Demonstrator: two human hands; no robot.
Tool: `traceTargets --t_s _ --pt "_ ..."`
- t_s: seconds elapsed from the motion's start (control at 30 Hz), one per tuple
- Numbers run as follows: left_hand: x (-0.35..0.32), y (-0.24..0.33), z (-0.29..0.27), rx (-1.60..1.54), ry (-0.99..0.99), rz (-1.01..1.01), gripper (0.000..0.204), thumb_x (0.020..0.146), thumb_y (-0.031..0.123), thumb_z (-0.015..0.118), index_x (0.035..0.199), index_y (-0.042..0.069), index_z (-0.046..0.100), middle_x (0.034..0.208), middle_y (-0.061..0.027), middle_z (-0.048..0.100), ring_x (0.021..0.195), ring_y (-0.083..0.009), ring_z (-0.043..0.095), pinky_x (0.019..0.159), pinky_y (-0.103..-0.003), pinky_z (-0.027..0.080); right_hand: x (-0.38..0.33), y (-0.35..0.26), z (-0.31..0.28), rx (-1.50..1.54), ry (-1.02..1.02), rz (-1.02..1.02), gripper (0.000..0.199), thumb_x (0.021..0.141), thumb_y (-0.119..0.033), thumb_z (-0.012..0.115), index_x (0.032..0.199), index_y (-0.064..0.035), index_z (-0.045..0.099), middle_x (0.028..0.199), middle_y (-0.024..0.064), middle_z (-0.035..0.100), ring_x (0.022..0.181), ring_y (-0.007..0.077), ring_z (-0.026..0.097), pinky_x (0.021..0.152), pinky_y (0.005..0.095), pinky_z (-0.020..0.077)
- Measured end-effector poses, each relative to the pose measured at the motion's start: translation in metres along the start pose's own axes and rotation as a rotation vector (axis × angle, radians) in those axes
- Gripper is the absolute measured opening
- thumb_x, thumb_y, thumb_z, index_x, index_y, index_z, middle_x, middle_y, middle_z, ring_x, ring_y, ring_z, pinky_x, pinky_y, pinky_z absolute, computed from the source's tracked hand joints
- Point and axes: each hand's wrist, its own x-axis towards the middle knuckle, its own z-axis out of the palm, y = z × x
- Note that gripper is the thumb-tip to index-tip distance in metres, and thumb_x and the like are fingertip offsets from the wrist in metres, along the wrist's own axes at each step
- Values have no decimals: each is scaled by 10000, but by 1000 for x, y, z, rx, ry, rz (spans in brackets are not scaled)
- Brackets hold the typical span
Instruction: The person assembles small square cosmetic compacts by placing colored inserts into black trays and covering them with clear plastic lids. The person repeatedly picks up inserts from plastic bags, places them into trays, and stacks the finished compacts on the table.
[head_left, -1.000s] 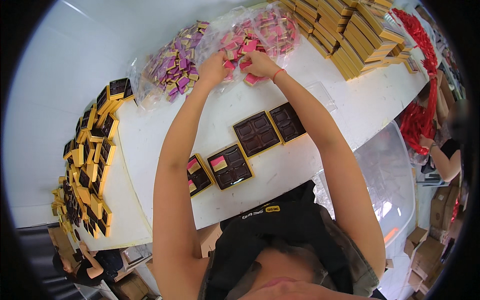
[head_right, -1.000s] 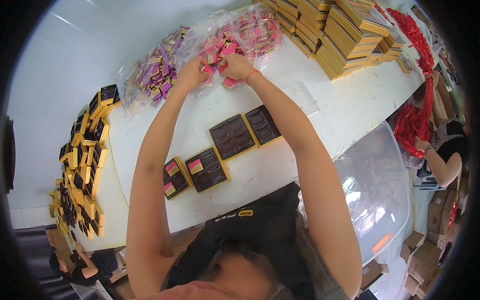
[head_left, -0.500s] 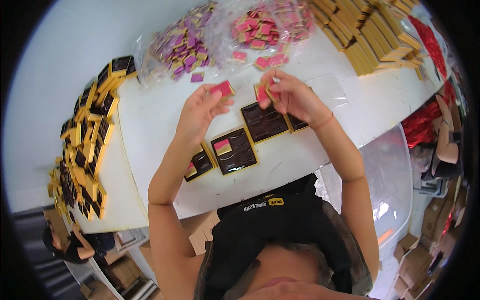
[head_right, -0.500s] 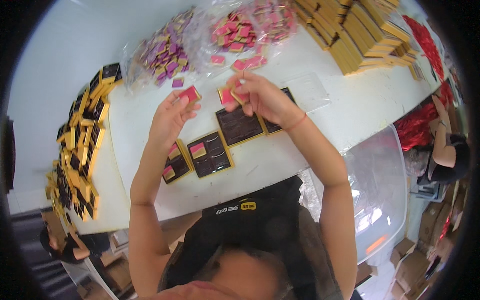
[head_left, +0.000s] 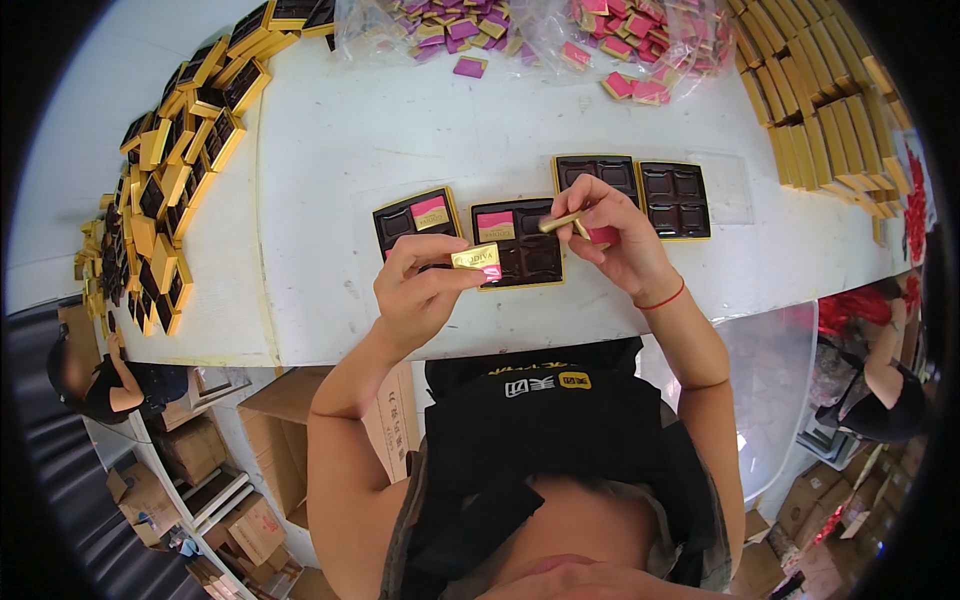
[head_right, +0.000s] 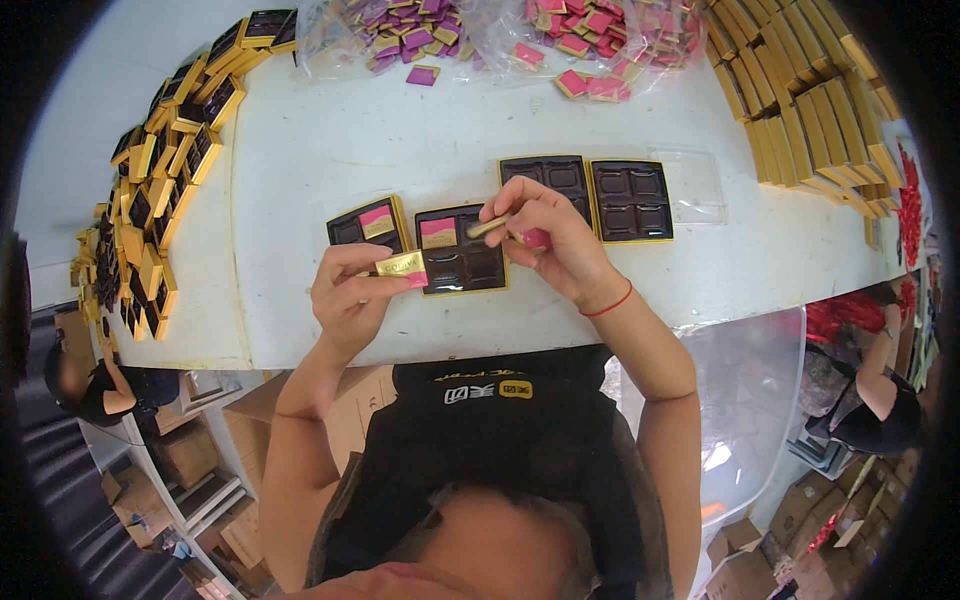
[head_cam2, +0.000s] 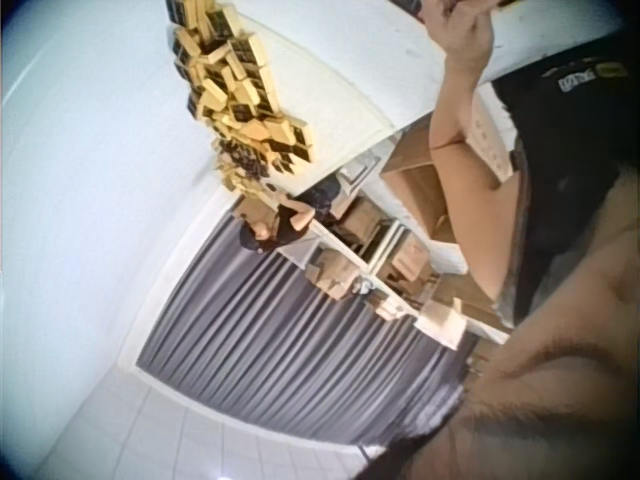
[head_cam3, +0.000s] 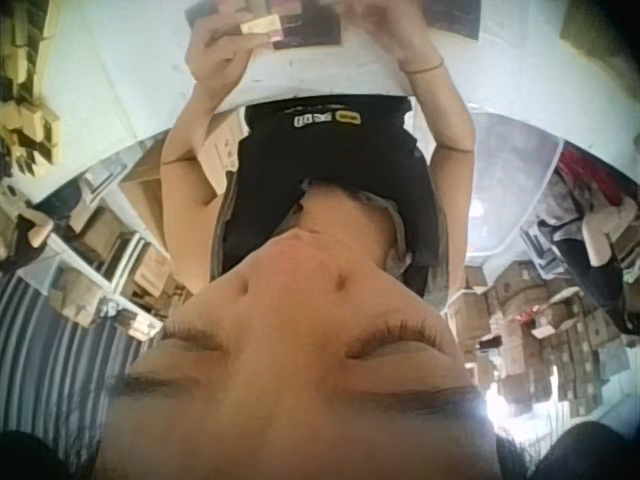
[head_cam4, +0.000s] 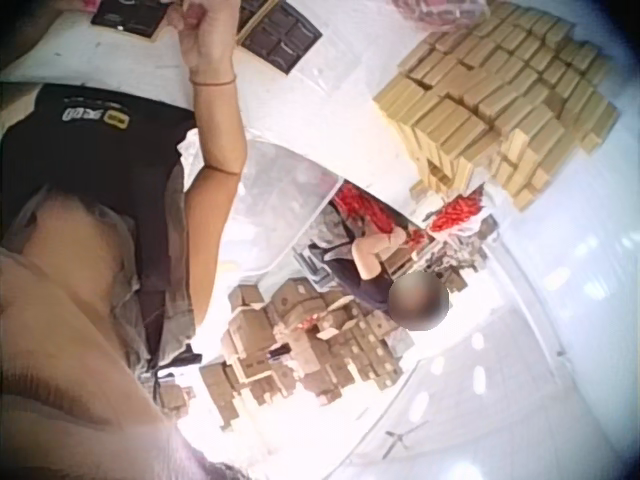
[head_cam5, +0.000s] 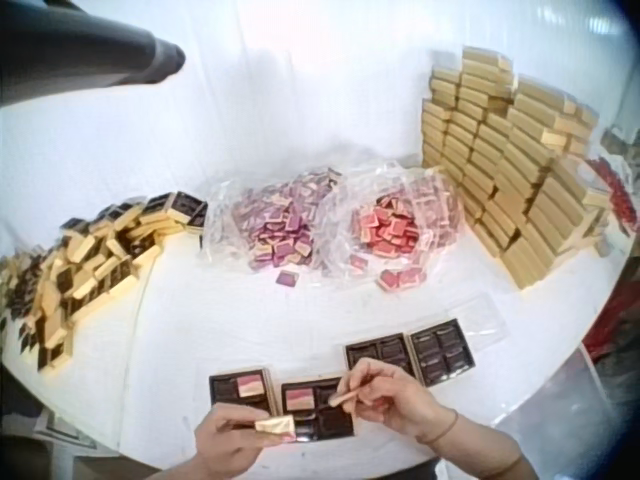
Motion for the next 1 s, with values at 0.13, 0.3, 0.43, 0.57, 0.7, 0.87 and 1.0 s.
traceTargets --t_s 0.13,0.3,0.43,0.57,0.7,0.87,1.0 --pt "-9 -2 2 -56 9 -192 240 746 -139 696 902 44 711 1124 -116 592 851 -157 639 710 -256 567 -6 2 6 -168 9 -70 91 892 -13 578 977 -44 567 980 89 625 801 130 656 498 211 395" --pt "-17 6 -12 -211 23 -454 199 813 -96 690 972 2 621 1114 -116 611 958 -169 654 873 -275 547 -13 7 8 -678 59 -198 306 915 13 587 1202 -50 503 1132 88 600 852 115 659 527 190 426" --pt "-17 5 -5 -466 53 -633 337 854 -99 644 1097 41 456 1084 -126 643 940 -180 667 859 -286 539 -11 12 27 -705 83 -268 382 906 47 573 1273 -32 500 1209 74 553 900 125 670 593 207 504" --pt "-7 -2 -4 -483 -78 -694 322 903 -67 595 1130 58 403 1072 -133 666 918 -172 669 796 -278 524 -11 7 17 -773 -2 -126 425 905 74 553 1310 -36 489 1223 93 557 935 129 669 603 215 525" --pt "5 -3 0 -571 -196 -746 234 937 -29 560 1144 32 471 1053 -105 672 934 -144 629 803 -273 518 -10 7 11 -747 33 -138 365 910 67 557 1265 -13 529 1152 83 595 909 106 657 615 223 526" --pt "26 -3 4 -286 -494 -671 181 898 -52 552 1051 32 599 1033 -61 671 855 -138 613 728 -276 489 -1 17 3 -946 75 -414 254 908 33 598 1158 -2 616 1022 43 641 864 85 625 681 231 502" --pt "34 -13 9 -178 -596 -325 260 803 -107 545 1002 45 615 994 -86 656 908 -225 596 796 -338 474 1 11 8 -1157 143 -411 167 898 11 640 1063 -18 652 979 32 650 867 82 608 691 218 462"
